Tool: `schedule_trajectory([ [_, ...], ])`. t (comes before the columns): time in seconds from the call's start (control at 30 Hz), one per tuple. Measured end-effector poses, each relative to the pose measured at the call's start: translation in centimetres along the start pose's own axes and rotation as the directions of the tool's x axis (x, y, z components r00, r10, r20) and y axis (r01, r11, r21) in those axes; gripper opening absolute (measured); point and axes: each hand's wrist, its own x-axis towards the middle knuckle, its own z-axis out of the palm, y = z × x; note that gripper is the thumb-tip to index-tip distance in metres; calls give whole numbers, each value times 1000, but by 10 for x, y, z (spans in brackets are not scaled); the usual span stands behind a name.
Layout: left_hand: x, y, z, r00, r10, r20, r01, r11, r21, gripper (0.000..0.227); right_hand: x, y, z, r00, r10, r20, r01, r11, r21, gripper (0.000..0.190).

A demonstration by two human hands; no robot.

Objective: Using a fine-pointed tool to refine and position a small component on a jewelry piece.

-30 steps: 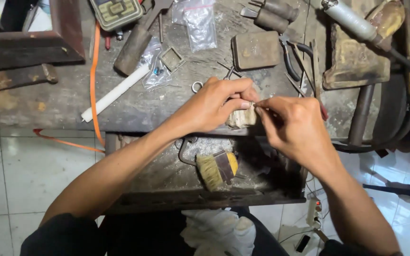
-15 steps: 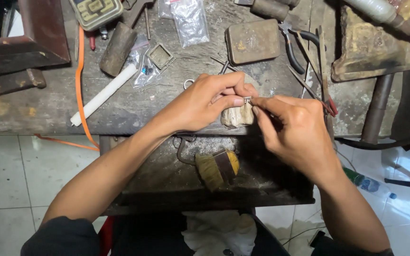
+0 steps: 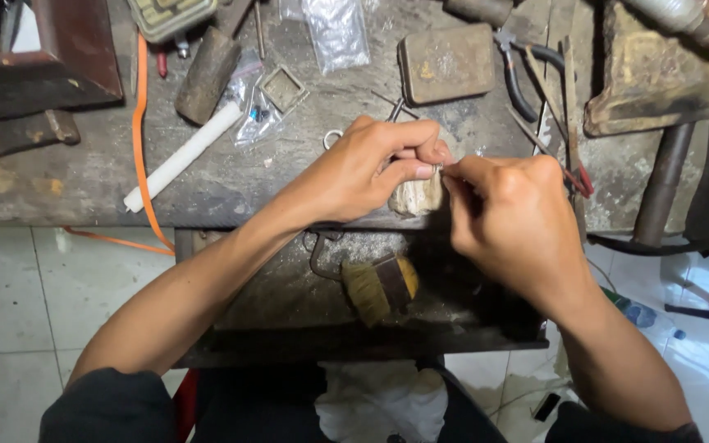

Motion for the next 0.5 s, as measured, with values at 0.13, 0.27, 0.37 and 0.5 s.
schedule_trajectory([
  [0.13, -1, -6, 4, 999, -30, -15, 30, 999, -17, 9, 7, -7, -8, 997, -34, 67, 40, 995, -90, 10],
  [0.27, -1, -5, 3, 997, -74, -24, 75, 996, 39, 15, 17, -17, -16, 986, -83, 146, 103, 986, -134, 29],
  [0.37, -3, -7, 6, 995, -102, -21, 103, 994, 31, 16, 8, -20, -11, 984, -83, 157, 113, 975, -190, 29],
  [0.5, 0, -11, 6, 990, -141, -11, 141, 990, -29, 18, 14, -20, -13, 984, -53, 169, 84, 980, -179, 30],
])
